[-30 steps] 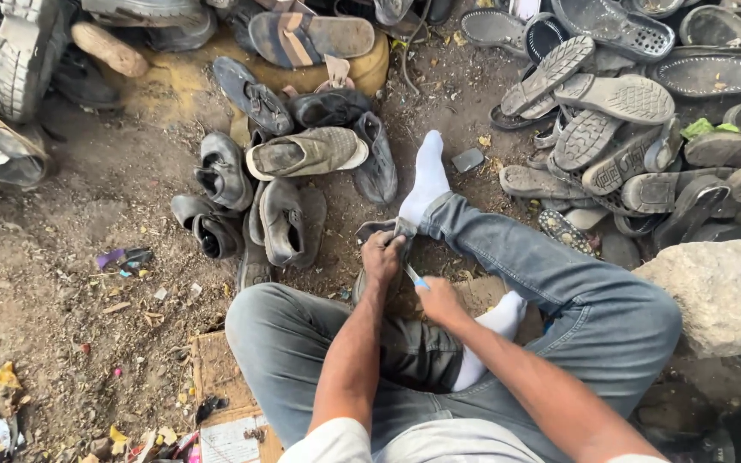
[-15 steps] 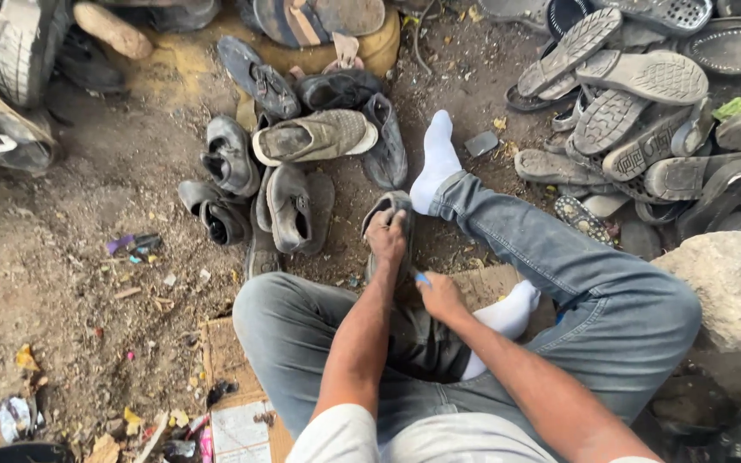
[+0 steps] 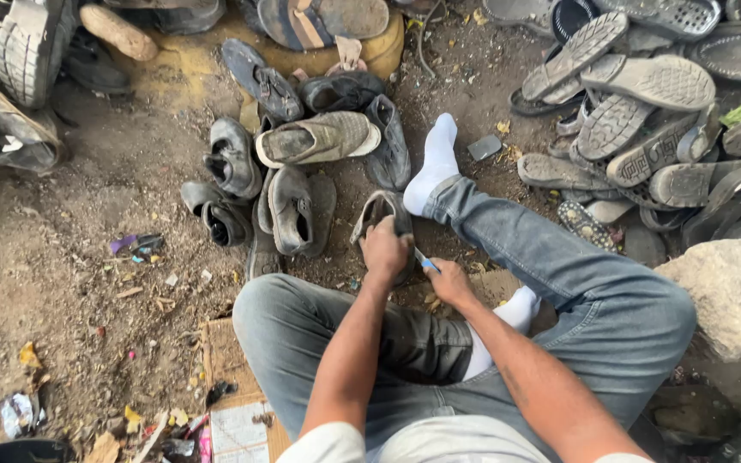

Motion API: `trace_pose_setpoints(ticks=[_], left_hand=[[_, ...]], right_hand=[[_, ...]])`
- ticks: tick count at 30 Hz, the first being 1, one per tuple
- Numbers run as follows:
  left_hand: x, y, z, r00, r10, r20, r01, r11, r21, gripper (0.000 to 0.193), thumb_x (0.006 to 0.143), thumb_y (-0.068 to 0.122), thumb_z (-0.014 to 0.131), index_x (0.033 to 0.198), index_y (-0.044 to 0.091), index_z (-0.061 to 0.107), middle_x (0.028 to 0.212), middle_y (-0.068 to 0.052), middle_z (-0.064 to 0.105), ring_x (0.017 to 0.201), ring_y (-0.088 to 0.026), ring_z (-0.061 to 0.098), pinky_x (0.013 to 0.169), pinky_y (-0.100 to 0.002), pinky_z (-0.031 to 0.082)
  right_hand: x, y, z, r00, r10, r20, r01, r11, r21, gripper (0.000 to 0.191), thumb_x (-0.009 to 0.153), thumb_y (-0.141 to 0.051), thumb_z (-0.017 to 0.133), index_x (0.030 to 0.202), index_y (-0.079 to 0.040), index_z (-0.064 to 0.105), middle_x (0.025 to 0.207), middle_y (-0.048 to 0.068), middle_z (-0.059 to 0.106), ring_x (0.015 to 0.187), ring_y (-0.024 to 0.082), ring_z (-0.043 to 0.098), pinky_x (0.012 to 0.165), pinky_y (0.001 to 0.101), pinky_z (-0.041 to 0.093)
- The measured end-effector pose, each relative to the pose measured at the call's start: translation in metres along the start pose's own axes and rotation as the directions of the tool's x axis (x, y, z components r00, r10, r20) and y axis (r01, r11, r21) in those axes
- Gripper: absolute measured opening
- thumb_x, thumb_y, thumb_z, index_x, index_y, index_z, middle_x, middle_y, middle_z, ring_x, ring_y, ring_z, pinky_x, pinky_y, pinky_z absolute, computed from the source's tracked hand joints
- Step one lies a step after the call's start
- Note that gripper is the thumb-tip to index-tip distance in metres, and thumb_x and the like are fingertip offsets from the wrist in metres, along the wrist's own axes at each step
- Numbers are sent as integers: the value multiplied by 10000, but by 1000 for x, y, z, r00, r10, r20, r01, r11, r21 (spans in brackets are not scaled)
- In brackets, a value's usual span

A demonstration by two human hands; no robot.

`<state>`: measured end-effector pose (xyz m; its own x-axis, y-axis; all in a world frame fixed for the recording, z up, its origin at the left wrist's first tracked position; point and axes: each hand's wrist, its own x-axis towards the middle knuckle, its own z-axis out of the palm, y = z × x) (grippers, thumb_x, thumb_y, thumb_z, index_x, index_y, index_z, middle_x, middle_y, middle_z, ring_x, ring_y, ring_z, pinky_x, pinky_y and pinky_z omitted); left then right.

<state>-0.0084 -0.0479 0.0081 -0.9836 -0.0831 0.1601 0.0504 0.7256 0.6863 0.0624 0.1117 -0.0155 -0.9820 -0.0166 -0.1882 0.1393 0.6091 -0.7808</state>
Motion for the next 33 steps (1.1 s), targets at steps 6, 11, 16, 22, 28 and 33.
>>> trace_pose_setpoints(ticks=[6, 11, 16, 22, 28, 33], left_hand=[[14, -20, 25, 996, -40, 74, 62, 940, -335, 279, 892, 247, 777, 1023, 6, 722, 916, -221, 707, 845, -398, 674, 763, -431, 527], [22, -22, 31, 983, -75, 168, 162, 786, -597, 201, 916, 176, 754, 987, -10, 722, 798, -82, 710, 716, -151, 627, 698, -308, 521], [19, -23, 23, 967, -106, 231, 252, 527, -812, 161, 953, 130, 735, 974, -30, 726, 801, 46, 646, 723, -39, 545, 646, -234, 467], [17, -28, 27, 947, -153, 283, 321, 370, -872, 158, 957, 133, 734, 996, -20, 736, 832, 52, 665, 733, -39, 557, 672, -222, 470], [20, -26, 29, 905, -236, 353, 367, 16, -930, 173, 955, 108, 717, 1066, -24, 721, 900, 13, 712, 781, -73, 635, 717, -228, 502], [22, -20, 33, 880, -309, 361, 328, -155, -932, 169, 992, 119, 687, 1076, -26, 709, 905, -35, 714, 769, -131, 647, 709, -277, 519]], right_hand=[[10, 5, -3, 1000, 9, 12, -9, 1000, 4, 240, 938, -273, 613, 1017, -67, 709, 830, 227, 691, 784, 431, 670, 713, 486, 501], [12, 11, -5, 997, -78, -18, 78, 997, 2, 230, 952, -265, 613, 984, -51, 693, 839, 229, 682, 774, 428, 658, 697, 486, 499], [-27, 22, -10, 993, -58, 102, 60, 998, -14, 219, 919, -251, 603, 912, -65, 719, 772, 205, 704, 741, 380, 689, 701, 463, 510], [-35, 24, 4, 995, 0, 105, -6, 999, 51, 223, 936, -239, 601, 923, -29, 673, 786, 221, 682, 730, 390, 674, 696, 470, 507], [-73, 2, 26, 990, -142, 12, 142, 990, 11, 223, 944, -209, 621, 878, 3, 643, 739, 220, 663, 710, 407, 654, 642, 487, 491], [-102, -35, 14, 933, 316, 173, -346, 920, 185, 232, 982, -225, 563, 889, -25, 636, 592, 137, 626, 437, 251, 629, 466, 409, 486]])
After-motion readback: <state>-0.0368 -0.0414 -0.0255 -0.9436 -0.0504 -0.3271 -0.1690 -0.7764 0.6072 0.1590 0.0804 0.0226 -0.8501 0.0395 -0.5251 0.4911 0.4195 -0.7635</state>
